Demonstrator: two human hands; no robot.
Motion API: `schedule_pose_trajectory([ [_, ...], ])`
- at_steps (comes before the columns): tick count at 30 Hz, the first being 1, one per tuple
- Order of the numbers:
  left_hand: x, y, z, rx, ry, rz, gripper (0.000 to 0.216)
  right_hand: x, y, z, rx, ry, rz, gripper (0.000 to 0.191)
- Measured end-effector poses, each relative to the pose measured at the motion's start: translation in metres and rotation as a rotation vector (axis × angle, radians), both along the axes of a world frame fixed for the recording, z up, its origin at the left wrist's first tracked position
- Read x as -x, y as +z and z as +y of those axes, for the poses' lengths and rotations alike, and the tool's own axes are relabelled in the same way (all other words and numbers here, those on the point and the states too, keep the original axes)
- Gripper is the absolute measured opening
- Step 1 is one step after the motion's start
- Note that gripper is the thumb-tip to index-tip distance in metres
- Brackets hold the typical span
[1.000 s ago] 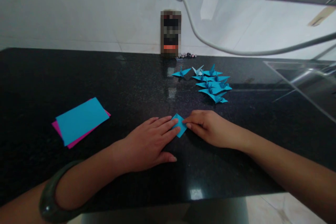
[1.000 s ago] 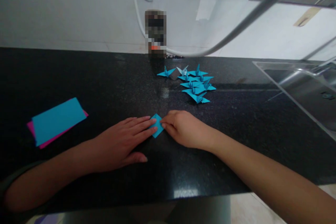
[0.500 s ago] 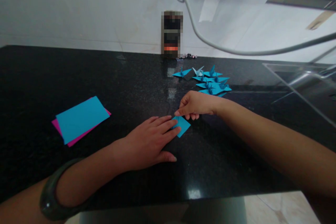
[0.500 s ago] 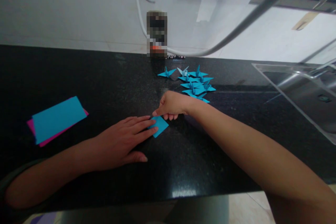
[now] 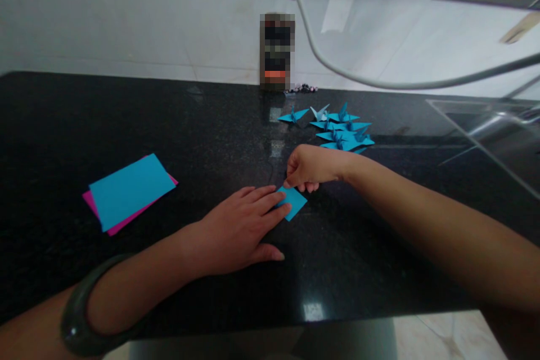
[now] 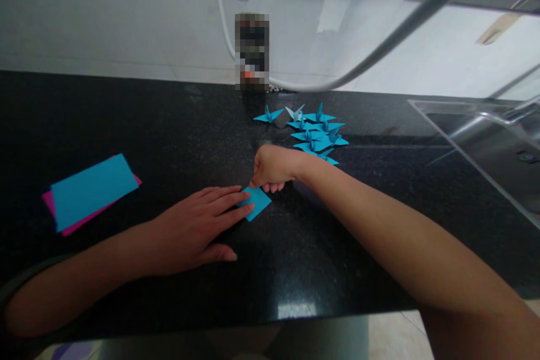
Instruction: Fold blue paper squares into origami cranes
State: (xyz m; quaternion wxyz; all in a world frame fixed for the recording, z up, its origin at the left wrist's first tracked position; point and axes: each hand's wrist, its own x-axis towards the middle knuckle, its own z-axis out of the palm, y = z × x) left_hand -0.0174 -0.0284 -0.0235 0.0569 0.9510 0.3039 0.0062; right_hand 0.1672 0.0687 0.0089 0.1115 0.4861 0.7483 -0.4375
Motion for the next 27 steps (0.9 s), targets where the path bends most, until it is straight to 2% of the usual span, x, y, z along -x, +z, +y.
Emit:
schedule_pose_trajectory([
  [3,0.0,-0.002,0.0,-0.01,0.001,0.0,0.066,-0.003,-0.004,0.004,0.036,-0.003,0.025,0.018],
  [8,0.001,-0.002,0.0,-0.011,0.0,-0.01,0.066,-0.01,-0.009,0.006,0.097,-0.118,0.101,0.008],
  [11,0.001,-0.001,0.0,-0.001,0.002,-0.019,0.065,-0.011,-0.009,0.003,0.087,-0.098,0.15,0.01],
  [13,0.0,0.0,-0.001,0.0,0.002,-0.014,0.066,-0.008,-0.008,0.001,0.009,-0.072,0.111,0.016],
  [16,0.0,0.001,-0.001,-0.006,-0.001,-0.011,0.065,-0.005,-0.009,-0.003,-0.112,-0.069,0.044,0.015],
  [20,0.001,0.002,-0.002,-0.007,0.008,-0.008,0.064,-0.01,-0.011,-0.009,-0.137,-0.156,0.122,0.016],
  [22,0.001,0.002,-0.003,-0.006,0.031,-0.007,0.065,-0.015,-0.01,-0.014,-0.204,-0.188,0.085,0.019],
  [25,0.001,0.003,-0.004,0.004,0.049,-0.007,0.064,-0.02,-0.005,-0.028,-0.45,-0.094,-0.065,0.022],
  [27,0.001,0.004,-0.004,0.012,0.048,-0.007,0.064,-0.02,-0.003,-0.038,-0.521,-0.036,-0.11,0.018],
])
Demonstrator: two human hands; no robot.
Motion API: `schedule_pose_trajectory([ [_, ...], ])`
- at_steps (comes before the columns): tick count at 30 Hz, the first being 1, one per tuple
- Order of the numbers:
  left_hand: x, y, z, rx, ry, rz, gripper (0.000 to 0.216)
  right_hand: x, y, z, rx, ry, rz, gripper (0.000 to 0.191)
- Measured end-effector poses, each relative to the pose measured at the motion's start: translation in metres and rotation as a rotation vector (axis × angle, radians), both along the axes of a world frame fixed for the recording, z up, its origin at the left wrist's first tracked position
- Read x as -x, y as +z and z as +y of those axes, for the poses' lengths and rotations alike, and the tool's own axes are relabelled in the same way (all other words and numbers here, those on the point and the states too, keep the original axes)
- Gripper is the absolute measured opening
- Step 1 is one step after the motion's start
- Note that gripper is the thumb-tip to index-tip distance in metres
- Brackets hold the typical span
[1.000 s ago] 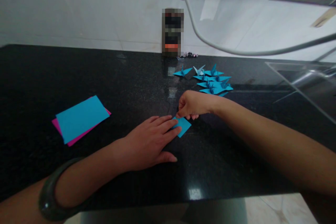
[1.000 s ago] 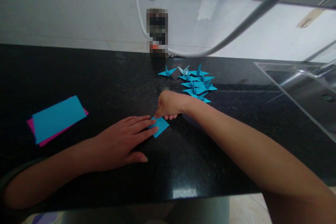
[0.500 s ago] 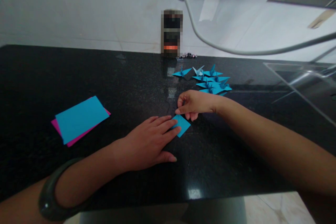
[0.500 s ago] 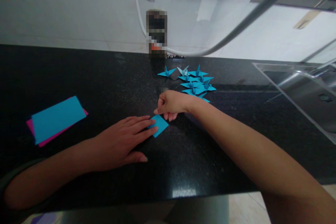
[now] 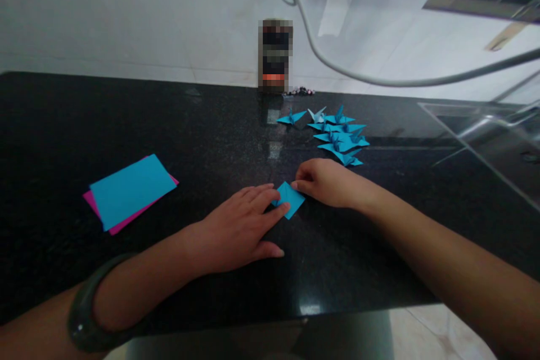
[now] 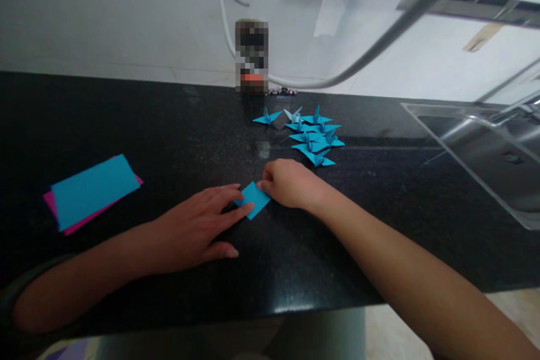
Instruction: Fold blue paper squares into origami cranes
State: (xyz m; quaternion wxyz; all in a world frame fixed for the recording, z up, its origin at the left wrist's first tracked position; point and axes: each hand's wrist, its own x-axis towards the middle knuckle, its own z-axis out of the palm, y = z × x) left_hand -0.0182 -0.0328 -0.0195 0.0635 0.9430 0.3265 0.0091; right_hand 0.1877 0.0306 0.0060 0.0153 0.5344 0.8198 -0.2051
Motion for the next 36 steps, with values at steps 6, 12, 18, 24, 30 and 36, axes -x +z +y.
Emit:
schedule_pose_trajectory([
  [6,-0.001,0.0,0.0,0.005,-0.014,-0.037,0.064,0.003,-0.009,-0.02,-0.102,-0.066,-0.034,0.02],
  [12,-0.001,0.0,0.0,0.01,-0.008,-0.003,0.063,0.003,-0.011,-0.018,-0.099,-0.071,-0.051,0.023],
  [18,-0.004,-0.001,-0.003,-0.038,-0.018,0.016,0.059,0.003,-0.011,-0.019,-0.084,-0.079,-0.054,0.025],
  [24,-0.005,-0.002,-0.009,-0.073,-0.017,-0.001,0.062,0.004,-0.009,-0.017,-0.086,-0.064,-0.065,0.025],
  [30,-0.005,0.005,-0.006,-0.017,-0.001,0.021,0.056,0.004,-0.009,-0.014,-0.079,-0.042,-0.086,0.026],
  [36,0.0,0.011,-0.002,-0.018,0.116,0.006,0.057,0.003,-0.011,-0.014,-0.09,-0.043,-0.084,0.027],
])
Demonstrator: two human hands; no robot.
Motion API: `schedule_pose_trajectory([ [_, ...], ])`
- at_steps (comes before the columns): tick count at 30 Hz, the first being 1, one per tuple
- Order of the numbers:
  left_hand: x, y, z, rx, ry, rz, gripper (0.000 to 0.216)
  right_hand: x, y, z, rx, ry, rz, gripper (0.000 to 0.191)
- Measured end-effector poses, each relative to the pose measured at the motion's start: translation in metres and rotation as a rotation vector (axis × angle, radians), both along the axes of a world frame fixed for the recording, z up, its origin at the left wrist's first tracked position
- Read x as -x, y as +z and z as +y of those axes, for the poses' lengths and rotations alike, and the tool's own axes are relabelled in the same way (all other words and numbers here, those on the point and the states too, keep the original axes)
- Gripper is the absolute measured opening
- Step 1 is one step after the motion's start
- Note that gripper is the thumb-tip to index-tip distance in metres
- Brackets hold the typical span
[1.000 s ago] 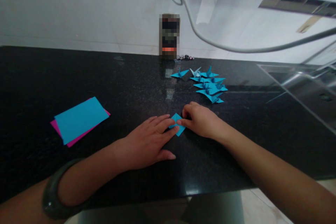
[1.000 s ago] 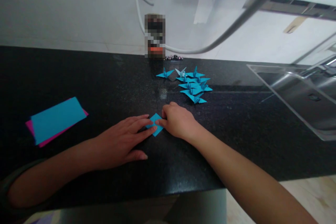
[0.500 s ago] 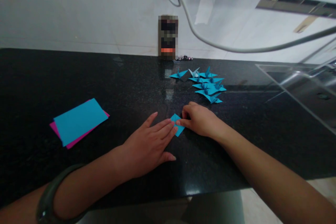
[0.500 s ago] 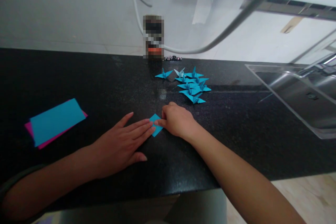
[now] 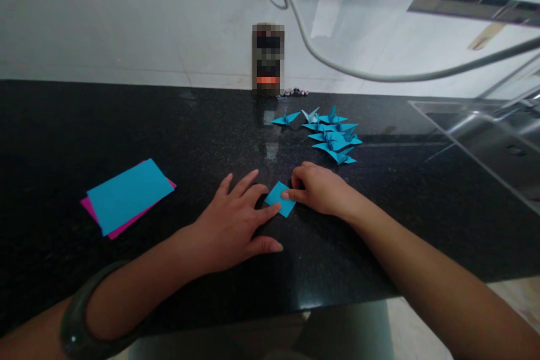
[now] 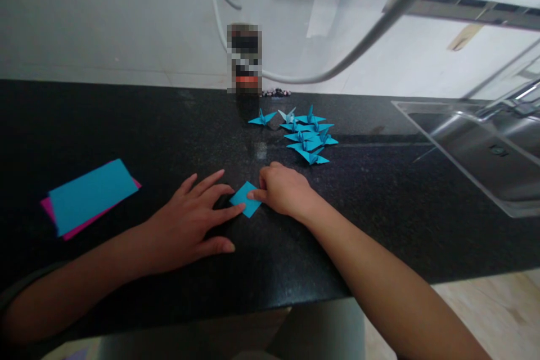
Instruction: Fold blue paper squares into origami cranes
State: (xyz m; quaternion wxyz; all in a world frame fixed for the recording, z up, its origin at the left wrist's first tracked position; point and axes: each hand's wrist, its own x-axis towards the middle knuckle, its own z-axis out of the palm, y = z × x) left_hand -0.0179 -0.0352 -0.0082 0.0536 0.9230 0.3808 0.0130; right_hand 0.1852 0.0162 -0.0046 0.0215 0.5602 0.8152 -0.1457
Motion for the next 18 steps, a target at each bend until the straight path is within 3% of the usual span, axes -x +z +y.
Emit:
schedule_pose_trajectory([
  [10,0.0034,0.006,0.0073,0.087,0.039,-0.059,0.058,-0.0005,0.003,-0.0001,0.004,0.012,0.003,0.027],
  [18,0.0007,0.0012,0.0045,-0.041,-0.015,-0.009,0.059,-0.0016,-0.0007,0.0006,-0.003,0.017,0.003,0.028],
])
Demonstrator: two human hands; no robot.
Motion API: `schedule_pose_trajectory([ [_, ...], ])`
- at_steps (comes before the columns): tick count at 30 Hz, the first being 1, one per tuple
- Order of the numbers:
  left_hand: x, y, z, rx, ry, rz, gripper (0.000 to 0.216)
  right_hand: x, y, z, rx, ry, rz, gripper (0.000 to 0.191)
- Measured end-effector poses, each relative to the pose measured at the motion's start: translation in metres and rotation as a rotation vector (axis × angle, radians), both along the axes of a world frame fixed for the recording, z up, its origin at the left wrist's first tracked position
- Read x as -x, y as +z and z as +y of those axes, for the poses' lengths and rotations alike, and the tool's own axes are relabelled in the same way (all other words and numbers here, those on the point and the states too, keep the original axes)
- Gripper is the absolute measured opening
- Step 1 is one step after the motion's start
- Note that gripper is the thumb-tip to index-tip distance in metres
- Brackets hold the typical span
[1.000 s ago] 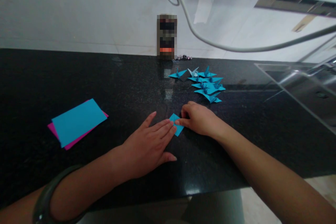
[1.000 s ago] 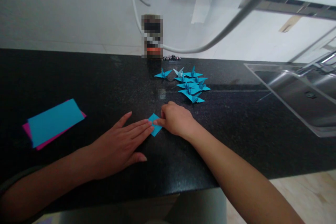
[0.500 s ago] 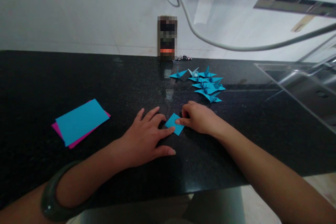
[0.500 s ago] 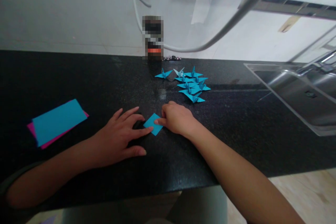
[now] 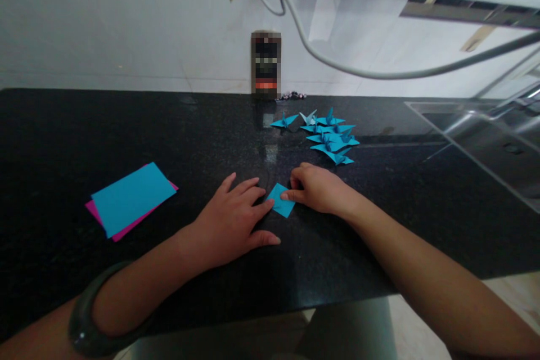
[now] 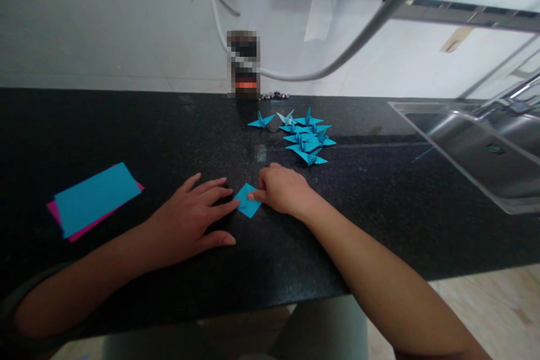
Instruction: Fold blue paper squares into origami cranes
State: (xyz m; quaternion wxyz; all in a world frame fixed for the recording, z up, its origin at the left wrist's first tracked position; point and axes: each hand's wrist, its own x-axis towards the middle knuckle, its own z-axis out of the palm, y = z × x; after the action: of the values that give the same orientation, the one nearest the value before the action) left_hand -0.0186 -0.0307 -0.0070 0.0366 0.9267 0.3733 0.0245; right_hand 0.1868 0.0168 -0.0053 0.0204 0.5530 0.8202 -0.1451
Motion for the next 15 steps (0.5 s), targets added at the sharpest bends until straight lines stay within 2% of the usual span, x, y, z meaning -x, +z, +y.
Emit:
schedule_pose_trajectory([
  [15,-0.0021,-0.0048,-0.0022,-0.124,-0.05,-0.046,0.061,0.0008,0.0027,0.0,0.014,0.005,0.01,0.027],
])
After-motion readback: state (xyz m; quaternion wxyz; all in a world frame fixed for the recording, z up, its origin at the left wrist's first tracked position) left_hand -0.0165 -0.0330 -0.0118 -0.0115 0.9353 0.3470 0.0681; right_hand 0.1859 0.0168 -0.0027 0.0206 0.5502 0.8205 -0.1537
